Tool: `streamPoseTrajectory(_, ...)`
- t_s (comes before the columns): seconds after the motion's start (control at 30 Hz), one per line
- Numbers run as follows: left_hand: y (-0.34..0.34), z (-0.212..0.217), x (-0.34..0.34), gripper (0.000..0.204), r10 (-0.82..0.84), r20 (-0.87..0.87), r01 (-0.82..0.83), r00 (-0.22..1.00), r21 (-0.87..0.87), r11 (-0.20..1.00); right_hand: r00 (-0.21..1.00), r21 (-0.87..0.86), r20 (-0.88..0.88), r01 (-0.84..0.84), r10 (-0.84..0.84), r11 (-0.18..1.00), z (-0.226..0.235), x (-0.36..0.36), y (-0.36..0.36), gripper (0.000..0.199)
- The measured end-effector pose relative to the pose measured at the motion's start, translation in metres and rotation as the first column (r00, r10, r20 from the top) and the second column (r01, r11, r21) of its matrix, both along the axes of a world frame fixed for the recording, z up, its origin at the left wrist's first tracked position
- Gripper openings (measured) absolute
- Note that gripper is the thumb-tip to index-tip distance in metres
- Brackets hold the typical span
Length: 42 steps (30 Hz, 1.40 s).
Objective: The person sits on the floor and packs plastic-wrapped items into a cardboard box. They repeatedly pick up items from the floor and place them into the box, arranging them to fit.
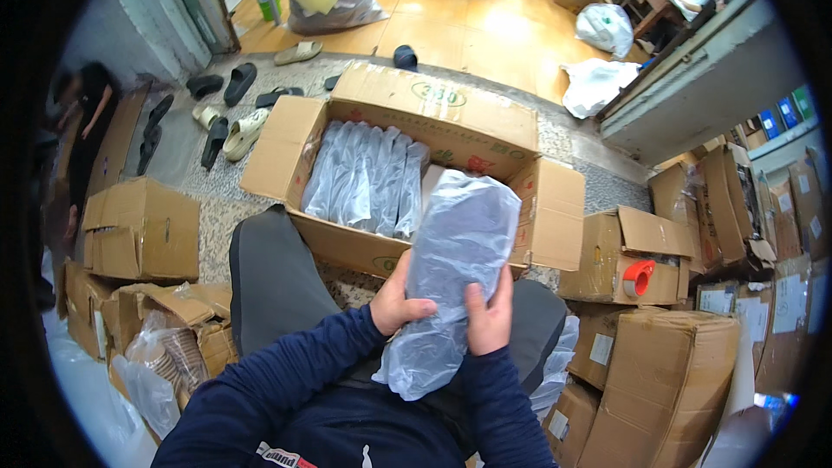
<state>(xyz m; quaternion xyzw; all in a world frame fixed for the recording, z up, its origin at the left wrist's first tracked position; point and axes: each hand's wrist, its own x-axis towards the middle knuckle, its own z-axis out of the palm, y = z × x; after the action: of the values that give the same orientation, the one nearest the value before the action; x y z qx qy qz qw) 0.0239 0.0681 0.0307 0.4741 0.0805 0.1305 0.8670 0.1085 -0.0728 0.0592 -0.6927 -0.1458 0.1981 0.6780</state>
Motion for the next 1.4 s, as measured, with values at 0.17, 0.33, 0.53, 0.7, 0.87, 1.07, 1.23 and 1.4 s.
streamPoseTrajectory(0.17, -0.004, 0.028, 0.030, 0.109, -0.058, -0.276, 0.172, 0.959, 0.407, 0.897, 0.929, -0.066, -0.369, -0.002, -0.023, 0.998, -0.045, 0.053, -0.021, 0.058)
streamPoseTrajectory(0.33, 0.045, -0.031, 0.117, 0.117, -0.018, -0.615, 0.298, 0.788, 0.356, 0.886, 0.489, 0.309, -0.806, -0.134, 0.334, 0.941, -0.112, 0.123, 0.015, 0.058)
streamPoseTrajectory(0.53, 0.104, -0.117, 0.186, 0.097, 0.187, -0.621, 0.247, 0.761, 0.544, 0.802, 0.751, 0.258, -0.529, -0.301, 0.395, 0.918, -0.188, 0.193, 0.069, 0.043)
streamPoseTrajectory(0.7, 0.120, -0.174, 0.132, 0.089, 0.088, -0.716, 0.712, 0.693, 0.698, 0.078, 0.968, -0.819, -0.106, -0.215, 0.227, 0.532, -0.310, 0.188, 0.128, 0.078)
streamPoseTrajectory(0.87, 0.131, -0.191, 0.137, 0.094, 0.162, -0.673, 0.676, 0.721, 0.735, 0.046, 0.936, -0.698, -0.199, -0.344, 0.291, 0.628, -0.281, 0.159, 0.167, 0.059)
streamPoseTrajectory(1.07, 0.110, -0.188, 0.182, 0.103, 0.104, -0.877, 0.880, 0.469, 0.454, -0.139, 0.799, -0.796, -0.312, -0.515, 0.514, 0.318, -0.208, 0.217, 0.155, 0.038)
streamPoseTrajectory(1.23, 0.093, -0.167, 0.186, 0.095, 0.294, -0.861, 0.910, 0.414, 0.387, -0.148, 0.876, -0.451, 0.349, -0.155, 0.333, 0.879, -0.065, 0.198, 0.053, 0.033)
streamPoseTrajectory(1.4, 0.029, -0.052, 0.162, 0.037, -0.293, -0.370, 0.436, 0.881, 0.400, 0.806, 0.787, -0.409, 0.391, 0.614, -0.478, 0.676, -0.080, 0.167, -0.211, 0.019)
